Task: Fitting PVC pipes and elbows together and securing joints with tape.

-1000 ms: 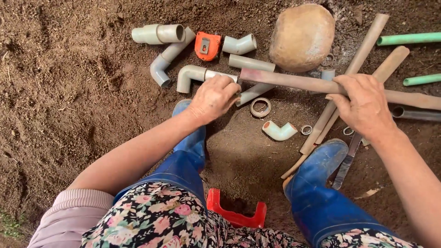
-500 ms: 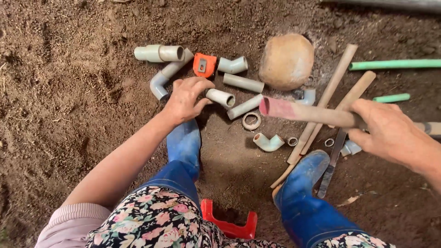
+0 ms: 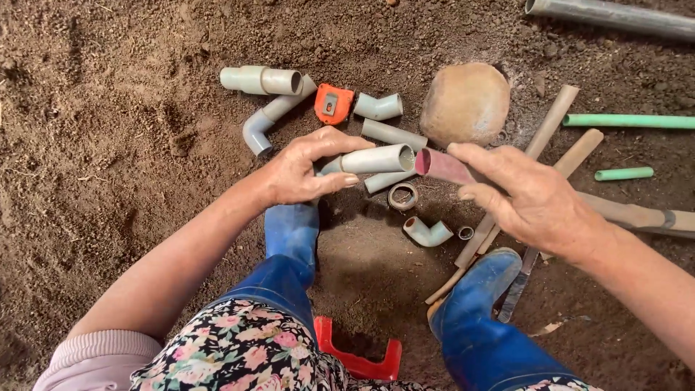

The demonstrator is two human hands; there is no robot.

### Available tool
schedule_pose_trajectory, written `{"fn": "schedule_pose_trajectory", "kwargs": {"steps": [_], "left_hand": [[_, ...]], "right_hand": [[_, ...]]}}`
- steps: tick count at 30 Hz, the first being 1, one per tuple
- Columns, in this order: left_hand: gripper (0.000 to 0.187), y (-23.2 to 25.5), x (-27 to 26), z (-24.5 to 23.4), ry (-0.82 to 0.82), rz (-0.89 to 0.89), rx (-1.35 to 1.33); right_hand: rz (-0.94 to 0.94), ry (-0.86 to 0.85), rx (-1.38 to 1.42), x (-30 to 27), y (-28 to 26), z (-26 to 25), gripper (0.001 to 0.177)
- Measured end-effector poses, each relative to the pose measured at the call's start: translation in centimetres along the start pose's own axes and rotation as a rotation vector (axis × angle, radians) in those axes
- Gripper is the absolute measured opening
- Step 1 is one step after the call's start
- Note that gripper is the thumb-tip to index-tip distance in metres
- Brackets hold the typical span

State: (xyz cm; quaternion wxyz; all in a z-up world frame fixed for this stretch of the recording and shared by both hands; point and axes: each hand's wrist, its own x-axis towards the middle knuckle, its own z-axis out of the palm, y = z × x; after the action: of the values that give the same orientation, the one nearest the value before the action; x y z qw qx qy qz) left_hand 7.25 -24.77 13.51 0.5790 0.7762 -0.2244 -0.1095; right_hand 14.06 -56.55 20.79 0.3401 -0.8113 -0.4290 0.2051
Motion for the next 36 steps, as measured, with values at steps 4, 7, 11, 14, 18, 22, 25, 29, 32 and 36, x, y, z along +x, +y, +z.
{"fn": "schedule_pose_trajectory", "kwargs": {"steps": [4,7,11,14,18,22,25,29,32,36], "left_hand": [[0.046,1.7,0.5,-1.6,-0.083,-0.114,0.002],[0.047,2.0,0.6,-2.4,-0.094,-0.049,0.010],[0.044,2.5,0.6,-3.2,-0.110,-0.082,-0.023],[0.043,2.9,0.7,-3.6,-0.120,-0.053,-0.022],[0.042,3.2,0.9,-3.7,-0.155,-0.051,0.026],[0.042,4.2,1.2,-4.1,-0.202,-0.098,0.112],[0.044,5.3,1.7,-4.5,-0.239,-0.111,0.312],[0.043,5.4,1.8,-3.8,-0.244,-0.063,0.490],[0.046,6.0,2.3,-2.9,-0.288,-0.062,0.448],[0.051,5.7,2.2,-1.7,-0.304,0.017,0.394]], "right_hand": [[0.108,-0.043,-0.045,0.1,-0.7,-0.5,0.047],[0.122,-0.052,-0.046,-0.1,-0.6,-0.3,0.047],[0.055,-0.033,-0.021,-0.3,-0.1,0.3,0.049],[0.067,-0.061,-0.074,-0.4,0.0,0.6,0.051],[0.051,-0.094,-0.105,-0.5,0.2,0.9,0.053],[-0.016,-0.065,-0.082,-0.3,-0.3,1.1,0.056],[-0.008,-0.057,-0.129,-0.5,-0.3,1.4,0.058],[0.075,-0.063,-0.167,-0.4,-0.7,1.5,0.057],[0.070,-0.070,-0.173,0.0,-0.9,1.4,0.057],[0.026,-0.054,-0.134,0.0,-1.2,1.3,0.057]]}}
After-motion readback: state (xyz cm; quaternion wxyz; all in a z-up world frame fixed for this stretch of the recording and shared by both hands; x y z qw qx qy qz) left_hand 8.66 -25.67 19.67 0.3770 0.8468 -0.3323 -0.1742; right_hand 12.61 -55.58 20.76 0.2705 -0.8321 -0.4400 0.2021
